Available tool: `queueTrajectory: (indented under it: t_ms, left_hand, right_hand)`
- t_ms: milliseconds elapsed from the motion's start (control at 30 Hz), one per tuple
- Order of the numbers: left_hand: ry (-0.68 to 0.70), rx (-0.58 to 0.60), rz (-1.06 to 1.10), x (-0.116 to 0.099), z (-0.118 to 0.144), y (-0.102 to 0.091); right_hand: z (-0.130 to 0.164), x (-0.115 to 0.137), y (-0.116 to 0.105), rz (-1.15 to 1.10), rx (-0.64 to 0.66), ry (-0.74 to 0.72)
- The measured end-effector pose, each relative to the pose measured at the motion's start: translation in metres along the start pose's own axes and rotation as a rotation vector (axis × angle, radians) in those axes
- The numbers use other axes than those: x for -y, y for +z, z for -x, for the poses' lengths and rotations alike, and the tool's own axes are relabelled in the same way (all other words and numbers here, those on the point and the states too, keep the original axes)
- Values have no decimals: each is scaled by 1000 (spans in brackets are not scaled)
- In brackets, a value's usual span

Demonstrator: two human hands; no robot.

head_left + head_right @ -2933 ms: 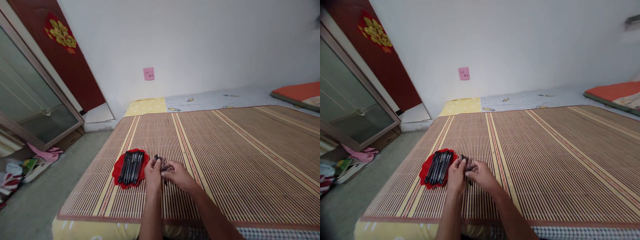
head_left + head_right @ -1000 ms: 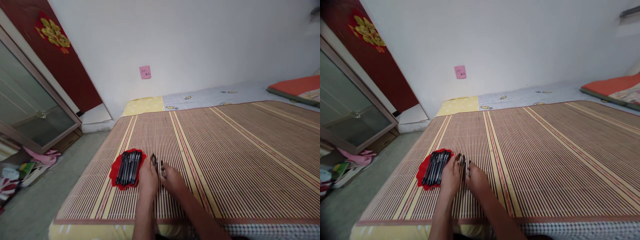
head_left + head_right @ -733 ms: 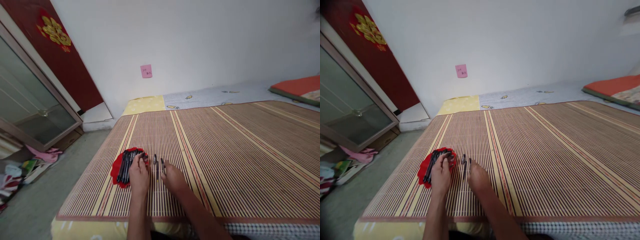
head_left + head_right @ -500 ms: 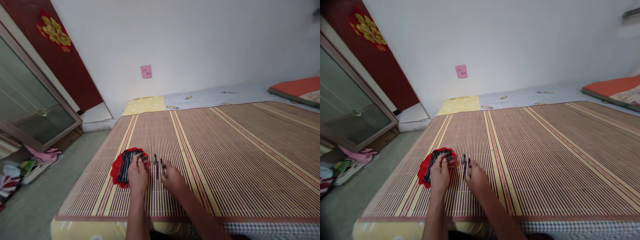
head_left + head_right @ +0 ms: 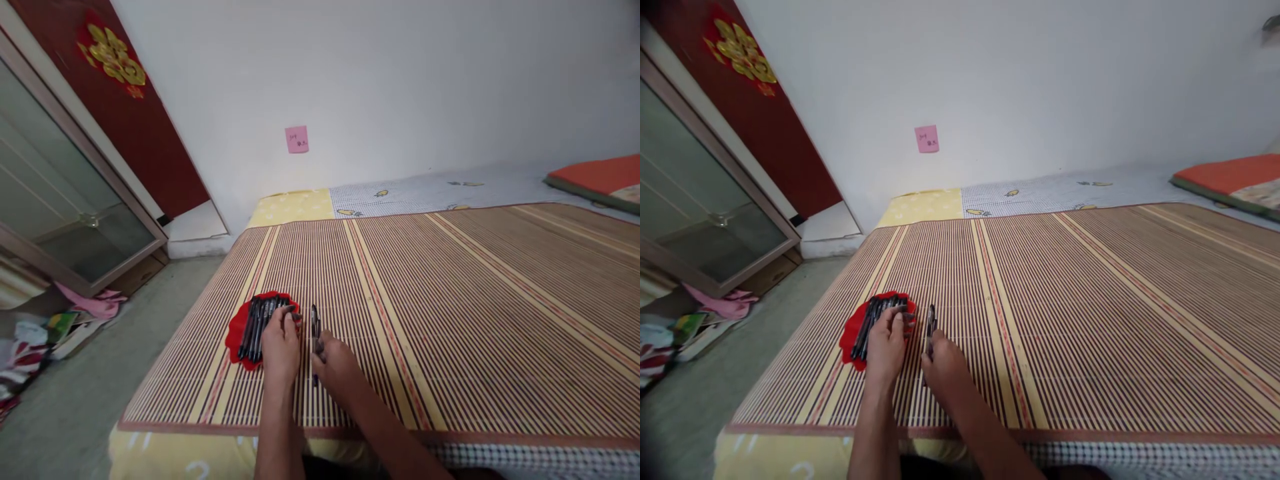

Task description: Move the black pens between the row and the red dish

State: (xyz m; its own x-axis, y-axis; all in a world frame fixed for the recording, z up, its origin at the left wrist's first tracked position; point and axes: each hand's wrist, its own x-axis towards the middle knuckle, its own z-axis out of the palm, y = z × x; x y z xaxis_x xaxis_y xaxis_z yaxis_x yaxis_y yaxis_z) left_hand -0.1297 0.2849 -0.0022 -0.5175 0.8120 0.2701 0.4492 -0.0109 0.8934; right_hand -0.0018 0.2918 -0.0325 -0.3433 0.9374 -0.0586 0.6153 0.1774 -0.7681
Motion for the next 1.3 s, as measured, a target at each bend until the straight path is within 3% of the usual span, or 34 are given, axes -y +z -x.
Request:
queueTrajectory:
  t_ms: [367, 600, 767, 1000, 1167, 1300]
  left_hand:
    - [0, 352, -414, -11, 7, -5]
    - [30, 156, -365, -11, 3, -10]
    - [46, 98, -331, -8, 1, -12]
    - [90, 66, -313, -7, 1, -9]
    - [59, 90, -276, -6, 1, -9]
    - [65, 100, -260, -5, 1, -10]
  right_hand:
    - [4, -6, -17, 80, 24, -37]
    - [18, 5, -13, 144, 168, -173]
    - [24, 4, -5, 146, 246, -198]
    - [22, -1, 2, 125, 198, -197]
    - [18, 3, -8, 88, 180, -178]
    - [-7, -6, -26, 64, 21, -150]
